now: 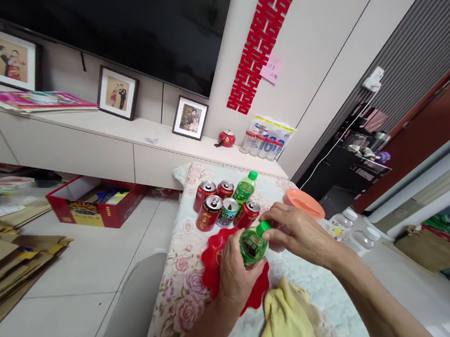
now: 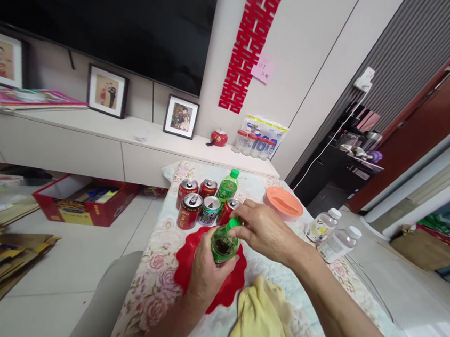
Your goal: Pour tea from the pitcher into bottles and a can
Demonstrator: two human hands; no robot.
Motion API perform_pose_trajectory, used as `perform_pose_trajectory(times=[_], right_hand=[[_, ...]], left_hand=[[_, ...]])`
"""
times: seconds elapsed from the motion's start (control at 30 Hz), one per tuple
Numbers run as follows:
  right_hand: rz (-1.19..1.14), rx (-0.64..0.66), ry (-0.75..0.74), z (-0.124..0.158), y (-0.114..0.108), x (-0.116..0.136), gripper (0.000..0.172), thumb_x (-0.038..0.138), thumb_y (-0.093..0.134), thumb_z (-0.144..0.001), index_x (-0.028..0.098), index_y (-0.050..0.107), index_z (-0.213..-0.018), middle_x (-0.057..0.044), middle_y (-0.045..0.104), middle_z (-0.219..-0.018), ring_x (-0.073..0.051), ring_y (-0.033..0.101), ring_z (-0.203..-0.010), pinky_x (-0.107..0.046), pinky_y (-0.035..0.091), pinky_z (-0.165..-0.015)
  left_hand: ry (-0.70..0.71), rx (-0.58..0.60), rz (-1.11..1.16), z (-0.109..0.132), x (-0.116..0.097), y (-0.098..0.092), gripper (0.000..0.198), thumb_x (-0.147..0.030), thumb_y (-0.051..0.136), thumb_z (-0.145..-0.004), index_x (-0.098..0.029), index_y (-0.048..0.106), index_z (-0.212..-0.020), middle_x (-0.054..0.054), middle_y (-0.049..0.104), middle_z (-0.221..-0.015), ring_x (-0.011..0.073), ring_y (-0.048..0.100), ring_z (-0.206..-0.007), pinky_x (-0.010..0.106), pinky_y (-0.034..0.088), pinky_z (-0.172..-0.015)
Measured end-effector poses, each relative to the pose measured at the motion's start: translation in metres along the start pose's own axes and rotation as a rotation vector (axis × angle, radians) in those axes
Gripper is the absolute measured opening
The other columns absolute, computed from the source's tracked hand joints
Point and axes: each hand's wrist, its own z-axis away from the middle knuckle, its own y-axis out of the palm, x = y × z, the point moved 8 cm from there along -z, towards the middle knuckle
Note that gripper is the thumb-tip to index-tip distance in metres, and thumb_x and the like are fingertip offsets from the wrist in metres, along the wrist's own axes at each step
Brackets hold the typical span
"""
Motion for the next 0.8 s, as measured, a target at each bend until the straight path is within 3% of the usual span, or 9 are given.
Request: perform_pose_trajectory(times=[0.1,0.27,0.4,0.53,0.63,0.7,0.8], right_hand=[[-0.002,-0.019,0.026,0.001,0.000,-0.001,0.049,0.062,0.055,-0.105,0.016,0.074,-0.106,-0.011,0.071,-0.098,-0.022,0.064,-0.085,-0.036,0.049,-0.077],[-0.037,-0.020,0.046,0.006,-0.001,-0.004,0.054,0.067,0.057,-0.103,0.017,0.073,-0.116,-0.010,0.072,-0.100,-0.021,0.068,-0.083,-0.035,0.052,-0.076],[-0.036,-0.021,0.008,0.007,0.002,-0.002,0.041,0.055,0.059,-0.106,0.017,0.073,-0.113,-0.010,0.069,-0.099,-0.022,0.066,-0.085,-0.036,0.052,-0.078],[-0.047,0.041,-0.089,0.005,0.002,0.005,0.020,0.029,0.059,-0.106,0.016,0.072,-0.114,-0.011,0.069,-0.108,-0.022,0.066,-0.096,-0.036,0.052,-0.086],[-0.063,0.091,-0.137,0.003,0.000,0.007,0.023,0.014,0.052,-0.103,0.018,0.071,-0.115,-0.011,0.068,-0.113,-0.021,0.067,-0.102,-0.034,0.053,-0.088],[-0.070,0.105,-0.145,0.003,-0.002,0.005,0.025,0.013,0.052,-0.103,0.019,0.071,-0.117,-0.010,0.068,-0.116,-0.020,0.067,-0.104,-0.034,0.053,-0.088],[-0.066,0.105,-0.067,0.002,-0.003,-0.004,0.024,0.030,0.063,-0.103,0.019,0.071,-0.124,-0.009,0.071,-0.110,-0.021,0.069,-0.096,-0.034,0.054,-0.085]], left_hand=[[-0.022,0.009,0.014,0.000,0.002,0.001,0.076,-0.013,0.083,-0.071,-0.021,0.051,-0.139,0.016,0.075,-0.123,0.0387,0.075,-0.113,0.054,0.061,-0.092],[-0.033,0.001,0.017,0.000,0.004,0.002,0.077,-0.014,0.084,-0.070,-0.021,0.051,-0.139,0.016,0.075,-0.122,0.0410,0.074,-0.113,0.057,0.061,-0.091],[-0.001,-0.008,0.025,-0.001,0.001,0.001,0.073,-0.015,0.082,-0.073,-0.020,0.051,-0.139,0.017,0.075,-0.123,0.0396,0.074,-0.112,0.056,0.062,-0.093],[0.027,-0.003,0.024,-0.002,-0.004,-0.001,0.074,-0.014,0.082,-0.073,-0.019,0.050,-0.140,0.017,0.075,-0.122,0.0386,0.074,-0.111,0.055,0.062,-0.093],[0.036,0.002,0.013,-0.003,-0.005,-0.001,0.076,-0.014,0.083,-0.072,-0.019,0.050,-0.139,0.016,0.075,-0.120,0.0392,0.075,-0.109,0.055,0.062,-0.091],[0.033,0.007,0.008,-0.003,-0.005,-0.001,0.076,-0.013,0.084,-0.070,-0.020,0.050,-0.138,0.015,0.076,-0.119,0.0393,0.076,-0.107,0.055,0.063,-0.089],[0.021,0.003,0.011,-0.003,-0.004,-0.001,0.076,-0.014,0.084,-0.070,-0.021,0.050,-0.138,0.015,0.076,-0.119,0.0388,0.076,-0.107,0.055,0.063,-0.088]])
